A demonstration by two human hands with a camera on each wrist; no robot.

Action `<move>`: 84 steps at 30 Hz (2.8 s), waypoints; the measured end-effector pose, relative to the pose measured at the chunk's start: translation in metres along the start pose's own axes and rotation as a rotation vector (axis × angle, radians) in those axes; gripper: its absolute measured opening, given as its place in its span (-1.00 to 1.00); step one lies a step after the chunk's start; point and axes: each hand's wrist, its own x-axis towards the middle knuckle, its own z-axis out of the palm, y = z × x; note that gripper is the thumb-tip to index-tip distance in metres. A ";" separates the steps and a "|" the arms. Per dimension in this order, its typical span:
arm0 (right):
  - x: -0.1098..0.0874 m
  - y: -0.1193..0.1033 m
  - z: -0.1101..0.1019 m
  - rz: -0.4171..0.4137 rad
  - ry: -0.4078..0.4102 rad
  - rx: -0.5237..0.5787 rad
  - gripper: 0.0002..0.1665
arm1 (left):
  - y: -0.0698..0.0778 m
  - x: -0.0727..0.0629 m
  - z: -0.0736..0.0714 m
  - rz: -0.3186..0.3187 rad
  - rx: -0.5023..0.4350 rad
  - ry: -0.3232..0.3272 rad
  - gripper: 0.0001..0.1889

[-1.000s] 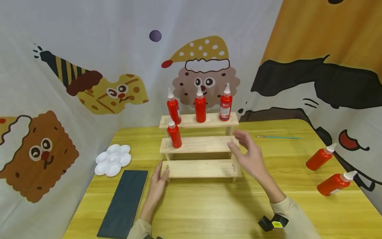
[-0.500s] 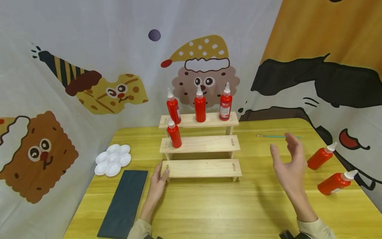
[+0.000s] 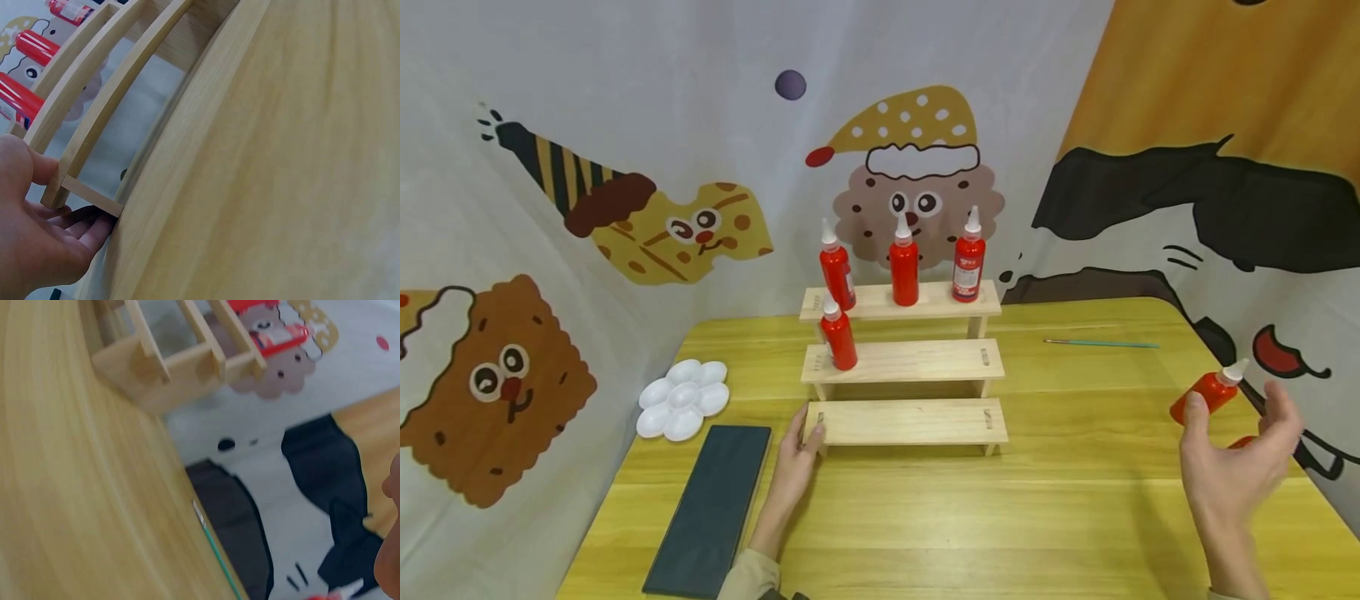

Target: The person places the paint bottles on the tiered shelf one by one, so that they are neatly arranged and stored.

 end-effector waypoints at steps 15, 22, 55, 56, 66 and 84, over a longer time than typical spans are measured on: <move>-0.006 0.029 -0.019 0.027 0.041 -0.024 -0.38 | -0.001 0.000 0.002 -0.013 0.002 0.000 -0.27; -0.008 0.027 -0.026 0.073 0.105 -0.072 -0.41 | -0.001 -0.001 0.002 -0.016 0.005 0.009 -0.29; -0.008 0.070 -0.025 0.514 -0.171 -0.288 -0.28 | -0.003 0.001 0.000 -0.010 -0.015 0.013 -0.29; -0.009 0.067 -0.025 0.511 -0.171 -0.284 -0.29 | -0.003 0.001 0.000 -0.004 -0.014 0.011 -0.29; -0.015 0.029 -0.004 0.351 -0.199 -0.172 -0.33 | -0.003 0.003 0.000 -0.003 -0.042 0.003 -0.29; -0.033 -0.061 0.053 -0.028 -0.426 0.145 -0.46 | -0.004 0.000 0.001 0.000 -0.033 0.001 -0.29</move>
